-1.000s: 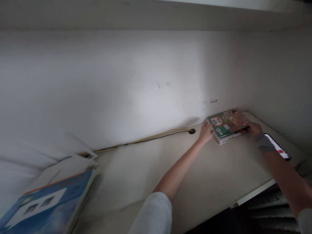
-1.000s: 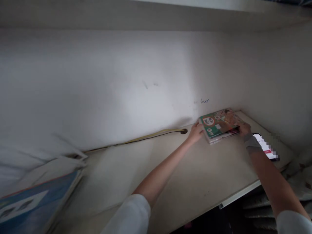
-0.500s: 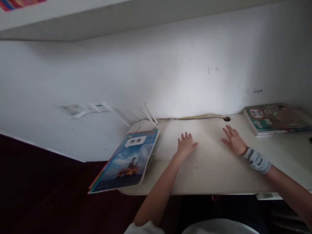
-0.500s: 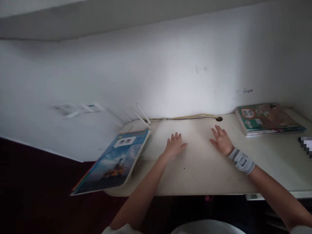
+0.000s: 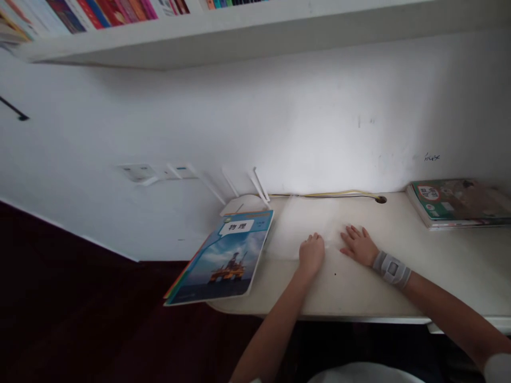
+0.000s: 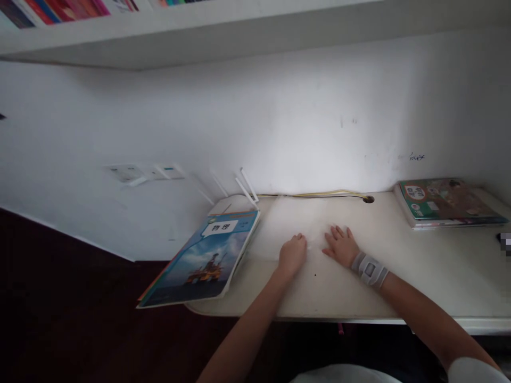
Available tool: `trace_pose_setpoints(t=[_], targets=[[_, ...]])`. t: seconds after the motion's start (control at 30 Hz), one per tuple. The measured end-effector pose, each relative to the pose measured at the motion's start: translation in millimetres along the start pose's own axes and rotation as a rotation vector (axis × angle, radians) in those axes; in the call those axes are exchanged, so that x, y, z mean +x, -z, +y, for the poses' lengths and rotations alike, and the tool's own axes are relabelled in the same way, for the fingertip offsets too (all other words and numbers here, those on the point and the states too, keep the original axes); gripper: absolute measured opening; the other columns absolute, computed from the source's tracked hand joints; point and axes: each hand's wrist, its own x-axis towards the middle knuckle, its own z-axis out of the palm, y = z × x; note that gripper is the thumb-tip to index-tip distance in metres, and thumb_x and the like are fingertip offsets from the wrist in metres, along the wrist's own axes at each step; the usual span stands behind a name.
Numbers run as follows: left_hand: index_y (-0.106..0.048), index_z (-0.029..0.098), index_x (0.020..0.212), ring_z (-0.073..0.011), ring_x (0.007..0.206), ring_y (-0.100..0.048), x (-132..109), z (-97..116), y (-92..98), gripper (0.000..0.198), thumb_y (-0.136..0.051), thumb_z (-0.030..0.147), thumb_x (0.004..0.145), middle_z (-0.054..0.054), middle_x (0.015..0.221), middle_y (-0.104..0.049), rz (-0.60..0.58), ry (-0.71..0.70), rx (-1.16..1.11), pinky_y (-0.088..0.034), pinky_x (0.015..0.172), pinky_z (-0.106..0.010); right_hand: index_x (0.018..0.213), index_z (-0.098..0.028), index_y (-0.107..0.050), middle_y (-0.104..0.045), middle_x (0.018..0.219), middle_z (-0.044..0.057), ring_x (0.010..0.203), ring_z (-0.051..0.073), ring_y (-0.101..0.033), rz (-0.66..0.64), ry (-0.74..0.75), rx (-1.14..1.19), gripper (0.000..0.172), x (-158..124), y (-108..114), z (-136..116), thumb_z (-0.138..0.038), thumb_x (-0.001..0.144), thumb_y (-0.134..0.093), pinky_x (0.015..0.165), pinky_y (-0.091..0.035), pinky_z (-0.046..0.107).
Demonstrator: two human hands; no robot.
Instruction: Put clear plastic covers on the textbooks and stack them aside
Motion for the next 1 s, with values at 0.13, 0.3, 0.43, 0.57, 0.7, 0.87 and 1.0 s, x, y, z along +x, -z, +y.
trace_pose_setpoints(t=[0.13, 0.3, 0.43, 0.57, 0.7, 0.87, 1.0], targets=[[-0.063, 0.017, 0.066, -0.0296, 0.098, -0.060, 5.5, -9.8, 21.1, 0.020, -0.050, 0.024, 0.080, -0.015, 0.084, -0.068, 0.094, 0.070, -0.172, -0.041, 0.087, -0.041, 0.138, -0.013, -0.036, -0.026, 0.147, 0.019, 0.135, 0.031, -0.022, 0.011, 0.010, 0.030, 0.062, -1.1, 0.8, -7.1, -0.051, 0.089, -0.033, 0.105, -0.018, 0.054], [-0.064, 0.014, 0.088, -0.0220, 0.090, -0.065, 3.0, -18.9, 55.9, 0.036, -0.044, 0.044, 0.084, -0.012, 0.093, -0.069, 0.211, 0.114, -0.533, -0.049, 0.074, -0.031, 0.142, -0.011, -0.027, -0.020, 0.148, 0.018, 0.137, 0.030, -0.016, -0.023, 0.237, 0.070, 0.076, 2.2, 5.4, -29.8, -0.060, 0.085, -0.037, 0.107, -0.013, 0.055], [-0.065, 0.014, 0.083, -0.0233, 0.089, -0.066, -10.0, -14.2, 83.2, 0.032, -0.070, 0.039, 0.065, -0.010, 0.092, -0.071, 0.185, 0.194, -1.281, -0.050, 0.079, -0.035, 0.143, -0.012, -0.023, -0.029, 0.145, 0.018, 0.135, 0.029, -0.024, -0.090, 0.426, 0.097, 0.081, -9.3, 6.6, -41.0, -0.066, 0.083, -0.034, 0.107, -0.006, 0.057], [-0.068, 0.016, 0.077, -0.0229, 0.089, -0.067, -30.9, -10.4, 103.3, 0.021, -0.074, 0.028, 0.061, -0.007, 0.088, -0.072, 0.122, 0.227, -1.493, -0.049, 0.083, -0.036, 0.144, -0.011, -0.019, -0.031, 0.144, 0.018, 0.135, 0.028, -0.025, -0.102, 0.446, 0.097, 0.082, -50.8, 5.6, -26.4, -0.066, 0.083, -0.032, 0.108, -0.006, 0.057], [-0.068, 0.017, 0.076, -0.0215, 0.088, -0.067, -51.9, -16.2, 104.2, 0.019, -0.074, 0.027, 0.062, -0.006, 0.088, -0.072, 0.120, 0.278, -1.524, -0.050, 0.080, -0.033, 0.145, -0.015, -0.010, -0.032, 0.144, 0.017, 0.134, 0.026, -0.027, -0.039, 0.372, 0.044, 0.080, -114.9, 3.7, 13.4, -0.059, 0.085, -0.039, 0.108, -0.010, 0.054], [-0.065, 0.014, 0.076, -0.0242, 0.085, -0.067, -65.5, -29.5, 76.8, 0.030, -0.077, 0.034, 0.057, -0.008, 0.085, -0.072, 0.049, 0.417, -1.355, -0.053, 0.073, -0.034, 0.146, -0.019, -0.002, -0.043, 0.139, 0.014, 0.130, 0.023, -0.036, 0.175, 0.154, -0.149, 0.074, -187.5, -3.3, 70.0, -0.047, 0.089, -0.041, 0.107, -0.017, 0.050], [-0.064, 0.012, 0.092, -0.0304, 0.098, -0.063, -71.6, -42.2, 66.8, 0.038, -0.063, 0.043, 0.069, -0.015, 0.100, -0.068, 0.139, 0.353, -0.774, -0.049, 0.085, -0.046, 0.146, -0.016, -0.002, -0.050, 0.132, 0.015, 0.127, 0.025, -0.040, 0.314, -0.036, -0.280, 0.074, -210.3, -5.2, 86.0, -0.048, 0.090, -0.039, 0.104, -0.024, 0.049]])
